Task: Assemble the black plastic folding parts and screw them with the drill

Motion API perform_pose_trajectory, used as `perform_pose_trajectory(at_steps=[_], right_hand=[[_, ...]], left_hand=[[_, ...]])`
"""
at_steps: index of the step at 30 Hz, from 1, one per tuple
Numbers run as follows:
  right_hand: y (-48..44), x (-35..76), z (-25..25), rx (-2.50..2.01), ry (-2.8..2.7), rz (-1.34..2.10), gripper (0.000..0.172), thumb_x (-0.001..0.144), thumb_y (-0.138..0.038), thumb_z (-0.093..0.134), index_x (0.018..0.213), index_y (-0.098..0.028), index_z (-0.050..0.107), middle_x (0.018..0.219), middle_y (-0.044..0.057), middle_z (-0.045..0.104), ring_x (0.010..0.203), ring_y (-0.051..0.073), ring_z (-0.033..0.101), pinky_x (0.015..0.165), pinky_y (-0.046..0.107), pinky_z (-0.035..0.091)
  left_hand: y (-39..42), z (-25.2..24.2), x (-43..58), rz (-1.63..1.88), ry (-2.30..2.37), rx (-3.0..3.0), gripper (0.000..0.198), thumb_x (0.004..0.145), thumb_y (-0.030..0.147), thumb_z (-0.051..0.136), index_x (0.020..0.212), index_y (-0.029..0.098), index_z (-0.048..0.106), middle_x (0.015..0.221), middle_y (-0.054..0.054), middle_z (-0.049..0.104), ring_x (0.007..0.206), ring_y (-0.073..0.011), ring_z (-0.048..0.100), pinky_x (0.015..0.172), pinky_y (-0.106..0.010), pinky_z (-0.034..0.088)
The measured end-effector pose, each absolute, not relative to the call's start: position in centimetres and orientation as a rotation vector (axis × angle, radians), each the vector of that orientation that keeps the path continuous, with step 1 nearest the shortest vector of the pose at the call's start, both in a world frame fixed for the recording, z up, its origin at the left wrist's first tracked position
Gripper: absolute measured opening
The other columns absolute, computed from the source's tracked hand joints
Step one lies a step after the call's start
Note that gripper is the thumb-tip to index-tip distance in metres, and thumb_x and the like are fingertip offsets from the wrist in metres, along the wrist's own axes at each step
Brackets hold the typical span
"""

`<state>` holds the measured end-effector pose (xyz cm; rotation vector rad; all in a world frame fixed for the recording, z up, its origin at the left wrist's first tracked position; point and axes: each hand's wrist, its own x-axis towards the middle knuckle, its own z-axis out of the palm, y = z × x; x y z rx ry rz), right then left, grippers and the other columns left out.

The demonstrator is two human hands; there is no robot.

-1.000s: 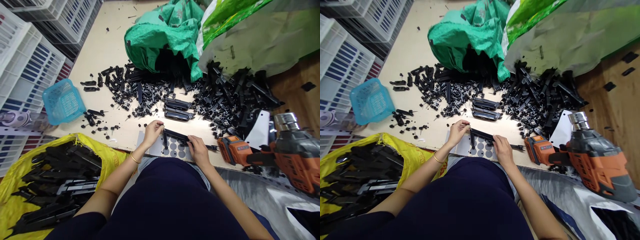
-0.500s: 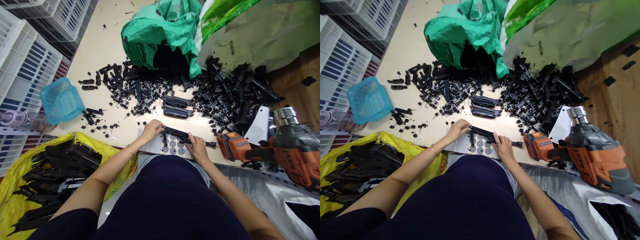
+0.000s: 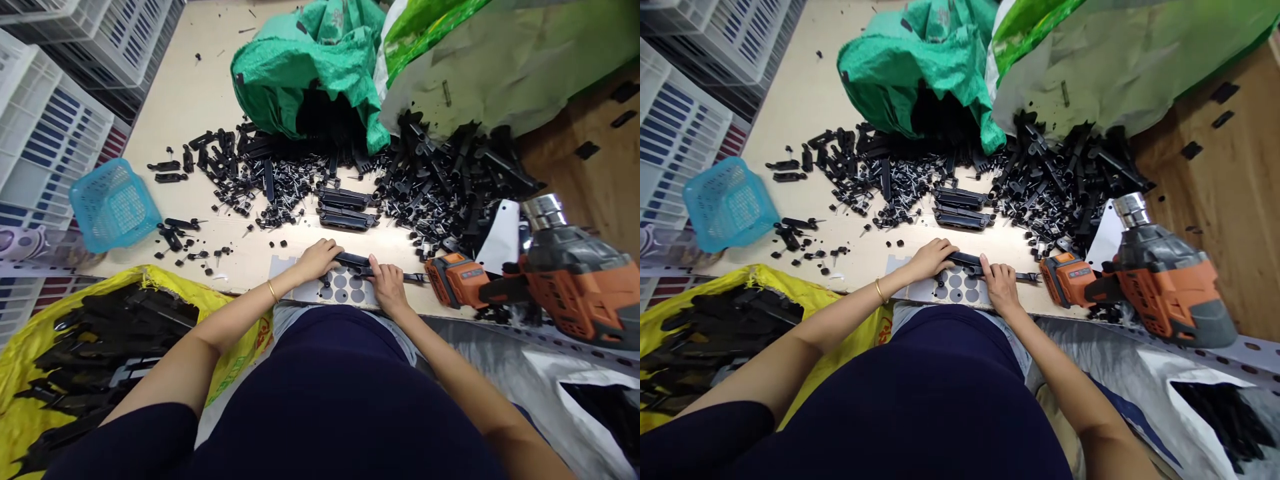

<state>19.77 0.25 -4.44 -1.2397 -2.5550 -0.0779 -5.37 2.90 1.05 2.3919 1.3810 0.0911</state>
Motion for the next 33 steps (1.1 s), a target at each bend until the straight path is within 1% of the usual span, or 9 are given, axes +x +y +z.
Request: perform_pose_trajectory(at_steps=[6,9,11,14,16,20,24,28,33], right_hand=[[1.1,20.4,-4.2,-1.149,-2.576,0.106,0.051,0.093,-0.022,0.043,0.142,-0.018,0.03,0.09,0.008,0.059,0.083,0.021,0.05,0.079,0.036,0.037],[1.3,20.8,-2.6,-1.153,-2.484,0.236,0.049,0.091,-0.027,0.048,0.138,-0.02,0.037,0.098,0.009,0.058,0.092,0.021,0.053,0.085,0.037,0.039],[1.0,20.7,-1.1,-1.298,-2.196,0.206,0.054,0.087,-0.036,0.054,0.136,-0.02,0.039,0.111,0.013,0.054,0.104,0.025,0.051,0.09,0.042,0.039],[0.7,19.0,1.3,-1.501,-1.524,0.334,0.06,0.082,-0.048,0.055,0.133,-0.019,0.04,0.119,0.014,0.05,0.111,0.026,0.048,0.092,0.045,0.04],[0.9,17.0,2.6,-1.466,-1.19,0.699,0.052,0.083,-0.054,0.049,0.123,-0.02,0.048,0.109,0.01,0.056,0.101,0.022,0.055,0.085,0.039,0.045],[2.7,13.3,4.7,-1.302,-0.868,1.261,0.049,0.081,-0.062,0.045,0.083,-0.016,0.062,0.074,0.003,0.062,0.071,0.015,0.059,0.066,0.028,0.048],[4.6,12.4,6.4,-1.308,-0.824,1.396,0.041,0.071,-0.057,0.06,0.06,-0.017,0.057,0.059,0.0,0.059,0.06,0.013,0.057,0.055,0.023,0.045],[5.2,12.0,6.8,-1.344,-0.764,1.395,0.042,0.07,-0.056,0.061,0.053,-0.018,0.051,0.05,-0.001,0.056,0.052,0.012,0.056,0.051,0.023,0.044],[5.0,11.2,6.1,-1.288,-0.824,1.263,0.047,0.072,-0.058,0.06,0.05,-0.02,0.046,0.046,0.0,0.057,0.048,0.012,0.056,0.051,0.024,0.045]], left_hand=[[3.6,1.5,-3.3,-0.154,1.335,2.53,0.026,0.085,0.032,0.059,0.103,0.013,0.059,0.099,-0.011,0.062,0.095,-0.025,0.056,0.081,-0.034,0.042],[4.8,2.1,-2.8,-0.206,1.241,2.523,0.024,0.085,0.032,0.06,0.099,0.013,0.06,0.097,-0.012,0.062,0.089,-0.0244,0.059,0.075,-0.032,0.042],[4.7,2.6,-3.0,-0.096,1.277,2.408,0.023,0.088,0.033,0.055,0.101,0.015,0.057,0.098,-0.011,0.062,0.083,-0.0216,0.06,0.067,-0.028,0.041],[3.2,3.8,-3.2,0.185,1.378,2.118,0.022,0.091,0.036,0.048,0.097,0.017,0.054,0.081,-0.004,0.062,0.068,-0.0162,0.057,0.059,-0.023,0.037],[1.8,4.7,-2.9,0.323,1.42,1.941,0.02,0.092,0.037,0.047,0.095,0.018,0.053,0.069,0.0,0.058,0.061,-0.0142,0.054,0.056,-0.022,0.035],[-0.6,6.1,-1.4,0.448,1.451,1.744,0.019,0.089,0.037,0.048,0.094,0.019,0.052,0.067,0.002,0.056,0.059,-0.0138,0.054,0.056,-0.022,0.036],[-1.7,6.6,-0.5,0.521,1.481,1.704,0.018,0.088,0.033,0.048,0.098,0.019,0.052,0.073,-0.001,0.059,0.065,-0.0162,0.056,0.062,-0.025,0.04],[-1.9,6.3,0.3,0.611,1.463,1.561,0.025,0.084,0.032,0.053,0.104,0.018,0.052,0.08,-0.001,0.062,0.069,-0.0159,0.06,0.066,-0.026,0.044],[-1.9,5.4,1.2,0.613,1.473,1.3,0.015,0.083,0.03,0.049,0.081,0.016,0.055,0.062,0.0,0.06,0.057,-0.0141,0.059,0.061,-0.025,0.045]])
